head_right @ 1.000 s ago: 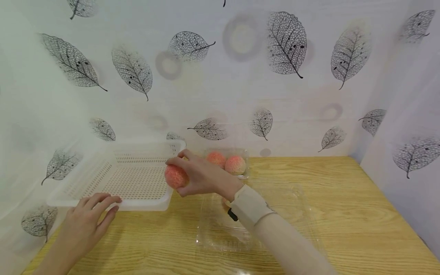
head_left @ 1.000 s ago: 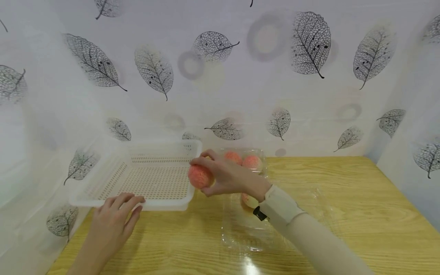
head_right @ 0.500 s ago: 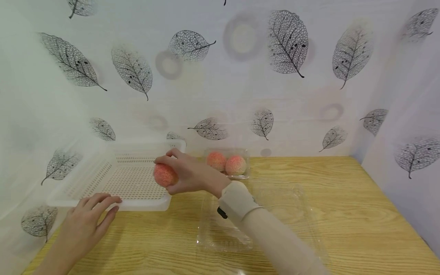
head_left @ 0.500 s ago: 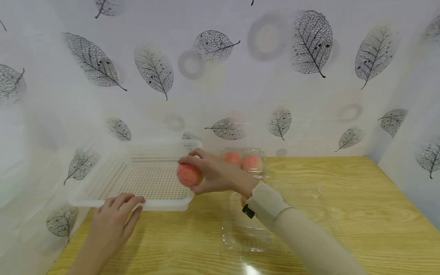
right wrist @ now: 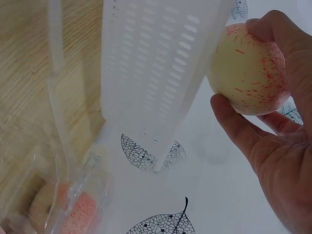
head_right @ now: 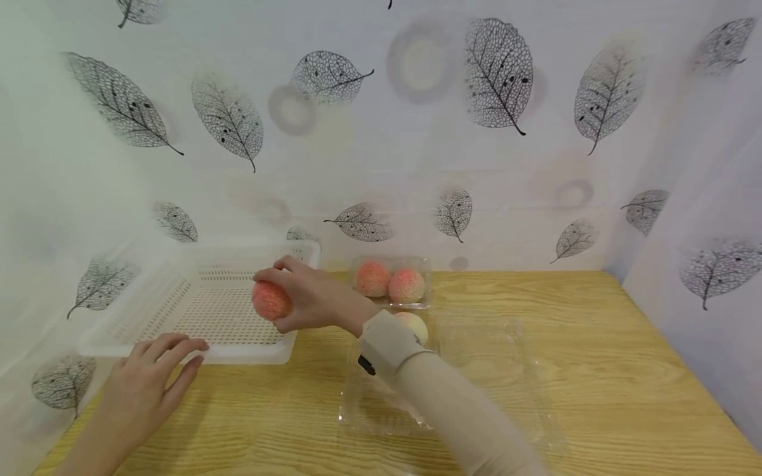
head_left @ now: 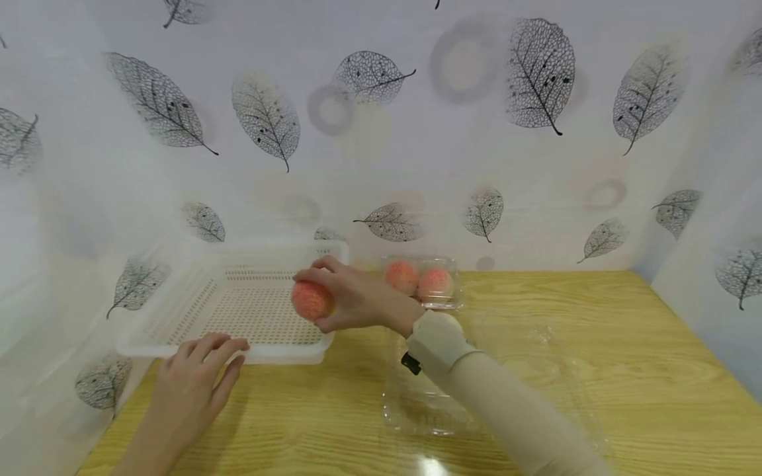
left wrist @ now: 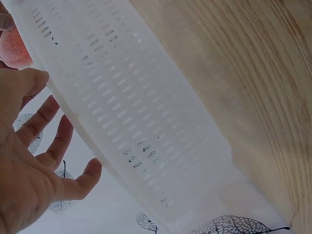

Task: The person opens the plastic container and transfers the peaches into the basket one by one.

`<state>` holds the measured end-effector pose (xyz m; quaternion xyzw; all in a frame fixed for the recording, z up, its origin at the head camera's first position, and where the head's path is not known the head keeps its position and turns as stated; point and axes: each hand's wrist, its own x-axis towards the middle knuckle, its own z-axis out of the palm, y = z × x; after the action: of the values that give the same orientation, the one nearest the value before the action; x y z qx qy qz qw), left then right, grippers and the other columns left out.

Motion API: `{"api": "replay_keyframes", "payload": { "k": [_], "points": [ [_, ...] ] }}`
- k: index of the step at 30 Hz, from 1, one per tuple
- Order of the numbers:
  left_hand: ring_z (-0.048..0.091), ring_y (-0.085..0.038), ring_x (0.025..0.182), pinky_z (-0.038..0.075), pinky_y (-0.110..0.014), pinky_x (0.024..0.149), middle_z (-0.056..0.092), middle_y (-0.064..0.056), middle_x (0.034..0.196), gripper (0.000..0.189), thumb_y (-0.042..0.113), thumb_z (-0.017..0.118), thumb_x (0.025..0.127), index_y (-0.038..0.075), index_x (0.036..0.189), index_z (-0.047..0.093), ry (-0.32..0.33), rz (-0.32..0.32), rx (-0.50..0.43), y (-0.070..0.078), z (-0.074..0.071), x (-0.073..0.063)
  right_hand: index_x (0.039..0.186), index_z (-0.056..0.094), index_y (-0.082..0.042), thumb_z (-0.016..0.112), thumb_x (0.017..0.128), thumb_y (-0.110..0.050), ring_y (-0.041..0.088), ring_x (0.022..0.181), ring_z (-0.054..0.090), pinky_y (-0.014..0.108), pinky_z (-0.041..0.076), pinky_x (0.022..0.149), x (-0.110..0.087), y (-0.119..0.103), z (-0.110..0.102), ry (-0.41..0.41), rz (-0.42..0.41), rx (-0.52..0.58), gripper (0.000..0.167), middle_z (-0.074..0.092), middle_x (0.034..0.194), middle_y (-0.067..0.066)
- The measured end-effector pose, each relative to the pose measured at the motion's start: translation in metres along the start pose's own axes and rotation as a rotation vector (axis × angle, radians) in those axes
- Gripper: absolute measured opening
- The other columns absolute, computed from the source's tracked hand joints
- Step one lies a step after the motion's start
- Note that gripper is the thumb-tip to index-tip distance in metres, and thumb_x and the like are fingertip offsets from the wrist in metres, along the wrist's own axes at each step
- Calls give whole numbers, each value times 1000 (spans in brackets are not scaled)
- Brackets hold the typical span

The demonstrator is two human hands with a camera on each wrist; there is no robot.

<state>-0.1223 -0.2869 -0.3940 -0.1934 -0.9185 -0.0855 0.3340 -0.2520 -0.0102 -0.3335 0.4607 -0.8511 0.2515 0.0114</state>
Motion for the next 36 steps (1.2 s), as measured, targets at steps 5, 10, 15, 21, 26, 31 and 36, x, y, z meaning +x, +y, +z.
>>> {"api": "replay_keyframes", "payload": {
  "k": [5,10,15,21,26,31,36],
  "points": [
    [66,-41,88,51,-60,58,71,-7,104,30,10,82,78,19,106,73,9,14,-2,-2,1,-1,148,51,-19,84,79,-19,17,111,63,22,55,87,8,2,8,-13,3,1,77,49,142,9],
    [66,-41,88,51,-61,58,71,-7,105,27,11,80,81,19,106,73,18,18,-7,-2,1,0,147,53,-17,85,79,-18,17,113,62,21,54,90,16,2,17,-34,-10,14,76,52,139,8],
    [66,-42,89,51,-62,59,71,-7,105,26,11,79,82,19,106,73,15,7,-7,-2,1,-1,147,53,-17,84,80,-15,17,116,60,21,52,93,27,0,25,-86,-42,-45,74,52,140,8],
    [65,-42,93,49,-64,62,70,-7,108,29,9,80,81,20,107,72,-14,-28,-7,-2,1,-2,148,52,-20,83,81,-16,13,113,59,21,51,92,42,-3,35,-177,-41,-134,74,54,139,5],
    [65,-41,93,49,-64,61,71,-7,108,30,9,81,80,21,107,72,-10,-28,-5,-2,1,-3,147,53,-21,85,80,-21,11,109,59,20,49,91,54,-4,42,-235,-32,-188,74,56,135,4],
    [65,-40,94,49,-64,63,70,-7,109,30,10,80,81,21,108,72,-15,-17,-7,-1,2,-2,146,54,-20,86,80,-22,10,108,58,18,48,91,58,-3,47,-264,-5,-161,74,58,131,4],
    [64,-41,94,49,-64,63,70,-8,107,28,10,79,83,20,108,72,-6,-19,-12,-1,2,-1,144,55,-19,86,80,-22,10,107,58,18,48,90,61,-1,50,-265,1,-130,71,59,130,3]
  ]
}}
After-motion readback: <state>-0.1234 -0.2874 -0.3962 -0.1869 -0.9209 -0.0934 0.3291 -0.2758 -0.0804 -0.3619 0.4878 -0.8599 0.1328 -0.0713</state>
